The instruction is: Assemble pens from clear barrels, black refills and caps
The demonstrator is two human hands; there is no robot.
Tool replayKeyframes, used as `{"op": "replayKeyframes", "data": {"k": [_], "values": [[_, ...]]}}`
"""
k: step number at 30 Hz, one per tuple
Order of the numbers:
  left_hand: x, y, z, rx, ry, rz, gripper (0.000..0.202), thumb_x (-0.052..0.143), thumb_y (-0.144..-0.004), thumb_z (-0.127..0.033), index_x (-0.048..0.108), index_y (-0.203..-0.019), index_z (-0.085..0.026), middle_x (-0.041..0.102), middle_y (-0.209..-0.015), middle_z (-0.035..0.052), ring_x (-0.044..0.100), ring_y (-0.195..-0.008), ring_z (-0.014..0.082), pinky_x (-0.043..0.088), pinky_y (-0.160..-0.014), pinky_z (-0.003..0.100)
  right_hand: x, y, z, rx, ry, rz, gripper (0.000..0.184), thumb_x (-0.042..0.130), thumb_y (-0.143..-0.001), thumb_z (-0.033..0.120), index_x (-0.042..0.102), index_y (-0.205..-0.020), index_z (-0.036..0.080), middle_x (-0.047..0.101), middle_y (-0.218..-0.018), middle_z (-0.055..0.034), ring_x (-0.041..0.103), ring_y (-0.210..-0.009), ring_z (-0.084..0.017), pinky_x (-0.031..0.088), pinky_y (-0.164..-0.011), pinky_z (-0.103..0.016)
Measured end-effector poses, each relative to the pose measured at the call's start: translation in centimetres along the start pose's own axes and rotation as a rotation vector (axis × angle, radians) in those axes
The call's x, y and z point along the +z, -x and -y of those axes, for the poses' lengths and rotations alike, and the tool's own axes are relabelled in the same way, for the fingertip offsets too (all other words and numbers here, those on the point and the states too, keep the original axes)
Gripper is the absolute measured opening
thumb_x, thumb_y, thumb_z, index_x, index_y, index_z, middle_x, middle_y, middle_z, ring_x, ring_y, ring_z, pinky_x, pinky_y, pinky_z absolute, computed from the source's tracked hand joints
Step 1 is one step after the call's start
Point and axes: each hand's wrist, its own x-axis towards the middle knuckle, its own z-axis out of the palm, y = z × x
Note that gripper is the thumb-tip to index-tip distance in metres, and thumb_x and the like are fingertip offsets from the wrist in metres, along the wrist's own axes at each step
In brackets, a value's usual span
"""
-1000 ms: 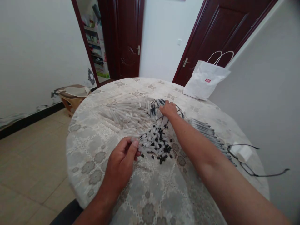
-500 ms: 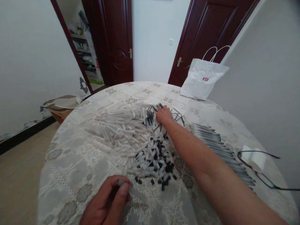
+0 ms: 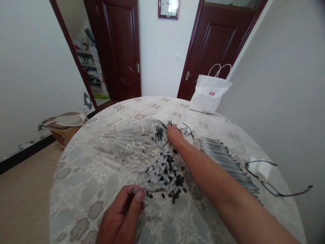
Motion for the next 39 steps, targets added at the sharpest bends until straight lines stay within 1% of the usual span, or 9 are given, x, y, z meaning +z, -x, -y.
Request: {"op": "replayKeyframes", "data": {"k": [4, 8, 12, 16, 21, 28, 33, 36, 39], "values": [[0.0, -0.2, 0.5, 0.070, 0.016, 0.002, 0.039, 0.051, -0.094, -0.061, 0.064, -0.089, -0.024, 0.066, -0.074, 0.0006, 0.063, -0.073, 0.0211, 0.047, -0.070, 0.029, -0.7, 3.7, 0.4, -0.021, 0.002, 0.003, 0.030, 0.037, -0.099, 0.008, 0.050, -0.125, 0.011, 0.054, -0.125, -0.0225, 0.071, -0.097, -0.023, 0.055, -0.081, -0.031], [0.0, -0.3, 0.8, 0.134, 0.055, 0.000, 0.035, 0.052, -0.095, -0.057, 0.063, -0.089, -0.024, 0.066, -0.074, -0.0001, 0.062, -0.073, 0.0202, 0.046, -0.071, 0.029, -1.2, 8.9, 0.6, -0.052, -0.011, -0.005, 0.029, 0.044, -0.095, 0.007, 0.050, -0.122, 0.011, 0.055, -0.123, -0.0208, 0.070, -0.097, -0.022, 0.054, -0.080, -0.030], [-0.2, -0.4, 0.6, 0.186, 0.060, -0.046, 0.033, 0.052, -0.096, -0.054, 0.062, -0.089, -0.023, 0.066, -0.074, -0.0003, 0.062, -0.071, 0.0198, 0.045, -0.072, 0.030, -1.8, 14.2, 0.4, -0.066, -0.029, -0.022, 0.027, 0.048, -0.093, 0.011, 0.051, -0.120, 0.012, 0.056, -0.119, -0.0188, 0.067, -0.097, -0.024, 0.053, -0.081, -0.031], [-0.1, -0.8, 0.6, 0.227, 0.087, -0.088, 0.032, 0.053, -0.096, -0.052, 0.062, -0.090, -0.023, 0.066, -0.072, -0.0008, 0.063, -0.071, 0.0194, 0.046, -0.071, 0.030, -2.4, 17.7, -0.1, -0.096, -0.048, -0.034, 0.026, 0.050, -0.094, 0.017, 0.053, -0.120, 0.013, 0.058, -0.114, -0.0159, 0.066, -0.096, -0.025, 0.052, -0.082, -0.033], [0.7, -2.0, 0.5, 0.233, 0.115, -0.114, 0.032, 0.054, -0.095, -0.052, 0.062, -0.086, -0.022, 0.066, -0.069, -0.0008, 0.063, -0.067, 0.0189, 0.046, -0.069, 0.029, -2.7, 19.8, -1.1, -0.181, -0.199, -0.102, 0.031, 0.054, -0.096, 0.027, 0.058, -0.124, 0.015, 0.063, -0.115, -0.0150, 0.064, -0.105, -0.026, 0.049, -0.093, -0.035], [2.2, -3.3, 0.0, 0.169, 0.235, -0.089, 0.036, 0.056, -0.092, -0.055, 0.063, -0.087, -0.020, 0.066, -0.067, -0.0005, 0.062, -0.060, 0.0171, 0.049, -0.062, 0.028, -2.6, 21.9, -2.8, -0.266, -0.386, -0.151, 0.042, 0.051, -0.100, 0.035, 0.058, -0.134, 0.011, 0.066, -0.126, -0.0171, 0.059, -0.121, -0.027, 0.044, -0.106, -0.036], [3.1, -3.9, 0.2, 0.138, 0.391, -0.033, 0.041, 0.059, -0.090, -0.058, 0.064, -0.089, -0.018, 0.071, -0.081, 0.0054, 0.068, -0.070, 0.0189, 0.052, -0.060, 0.028, -2.3, 22.2, -4.0, -0.228, -0.445, -0.136, 0.036, 0.047, -0.100, 0.027, 0.062, -0.131, 0.015, 0.069, -0.125, -0.0135, 0.063, -0.116, -0.023, 0.044, -0.105, -0.032], [3.4, -4.1, 0.4, 0.099, 0.480, 0.001, 0.041, 0.063, -0.088, -0.058, 0.063, -0.094, -0.018, 0.072, -0.090, 0.0075, 0.070, -0.078, 0.0204, 0.055, -0.061, 0.028, -2.3, 21.9, -4.3, -0.203, -0.426, -0.131, 0.031, 0.049, -0.099, 0.025, 0.066, -0.124, 0.017, 0.071, -0.119, -0.0124, 0.064, -0.111, -0.023, 0.046, -0.102, -0.032], [3.4, -4.3, 0.6, 0.061, 0.535, 0.006, 0.042, 0.065, -0.087, -0.057, 0.063, -0.098, -0.017, 0.073, -0.091, 0.0083, 0.071, -0.080, 0.0209, 0.056, -0.060, 0.028, -2.4, 21.8, -4.3, -0.175, -0.417, -0.127, 0.027, 0.050, -0.097, 0.024, 0.069, -0.116, 0.017, 0.072, -0.111, -0.0119, 0.064, -0.106, -0.023, 0.047, -0.098, -0.032]]}}
